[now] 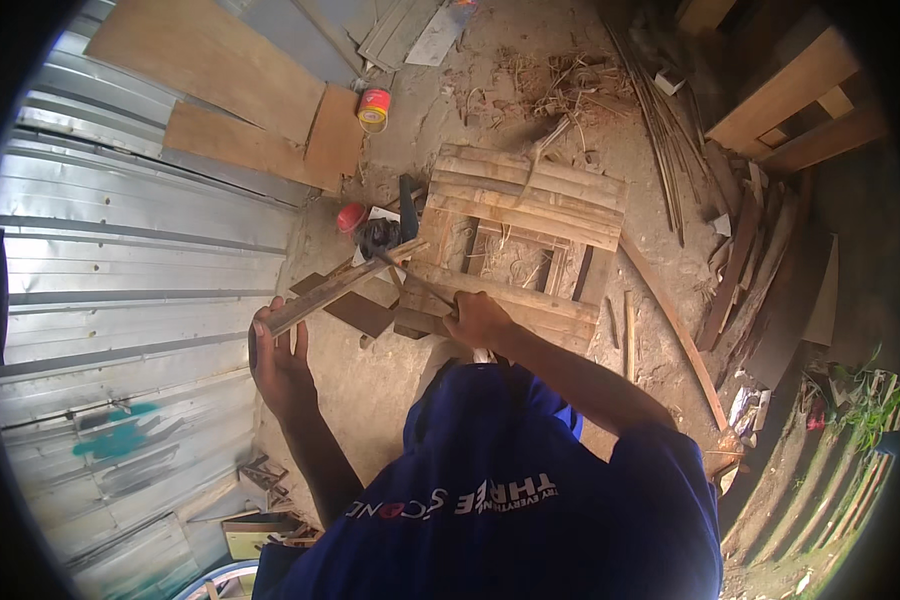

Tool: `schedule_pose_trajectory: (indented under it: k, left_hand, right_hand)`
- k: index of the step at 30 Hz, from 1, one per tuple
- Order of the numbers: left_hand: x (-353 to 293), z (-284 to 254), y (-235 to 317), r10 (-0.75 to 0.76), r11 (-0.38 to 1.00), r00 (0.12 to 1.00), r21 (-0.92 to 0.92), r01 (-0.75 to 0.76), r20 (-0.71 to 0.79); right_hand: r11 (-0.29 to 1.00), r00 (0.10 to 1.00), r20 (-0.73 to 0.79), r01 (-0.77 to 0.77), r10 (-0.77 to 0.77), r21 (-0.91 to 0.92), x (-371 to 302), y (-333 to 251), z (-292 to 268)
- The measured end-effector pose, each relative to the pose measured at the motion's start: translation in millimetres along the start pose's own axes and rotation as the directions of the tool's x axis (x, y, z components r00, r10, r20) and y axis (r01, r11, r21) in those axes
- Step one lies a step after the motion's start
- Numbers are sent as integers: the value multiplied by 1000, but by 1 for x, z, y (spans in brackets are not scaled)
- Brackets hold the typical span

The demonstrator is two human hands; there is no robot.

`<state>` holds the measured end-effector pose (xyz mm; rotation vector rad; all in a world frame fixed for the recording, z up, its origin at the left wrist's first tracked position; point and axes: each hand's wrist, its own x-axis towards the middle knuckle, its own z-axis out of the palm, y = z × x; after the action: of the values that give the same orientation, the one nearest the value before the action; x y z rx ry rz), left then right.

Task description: The person saws a small wooden stick, then retrieves nails from a plastic bag and hammers them into a wooden pallet frame. The person repeatedly picks up nails and hammers them into the pallet while standing in a cluttered workshop.

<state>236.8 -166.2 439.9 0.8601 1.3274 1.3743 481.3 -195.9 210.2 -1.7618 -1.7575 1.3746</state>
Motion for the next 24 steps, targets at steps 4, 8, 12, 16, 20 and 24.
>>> schedule_pose_trajectory:
  k: [4, 8, 12, 16, 20, 24]
  left_hand:
    - [-5, 2, 2, 6, 998, 1000, -63, -5, 17]
    - [-5, 7, 0, -8, 996, 1000, -88, 10, 18]
    - [1, 8, -6, 13, 992, 1000, -127, -11, 12]
    - [4, 2, -11, 14, 991, 996, -130, -26, -87]
    - [3, -3, -14, 7, 995, 997, -102, -15, -77]
    - [-7, -4, -12, 12, 997, 997, -76, -18, -78]
  right_hand:
    - [988, 992, -81, -108, 100, -108, -8, -19, -5]
    - [981, 978, -71, 194, -194, -1, -22, -56, -7]
    - [980, 981, -66, 184, -180, 73, -21, -67, -16]
    - [990, 985, -98, -143, 144, 12, -22, -63, -19]
    - [943, 944, -43, 324, -328, -81, -25, -61, -17]
    - [990, 989, -148, -1, -21, -144, -15, -50, -22]
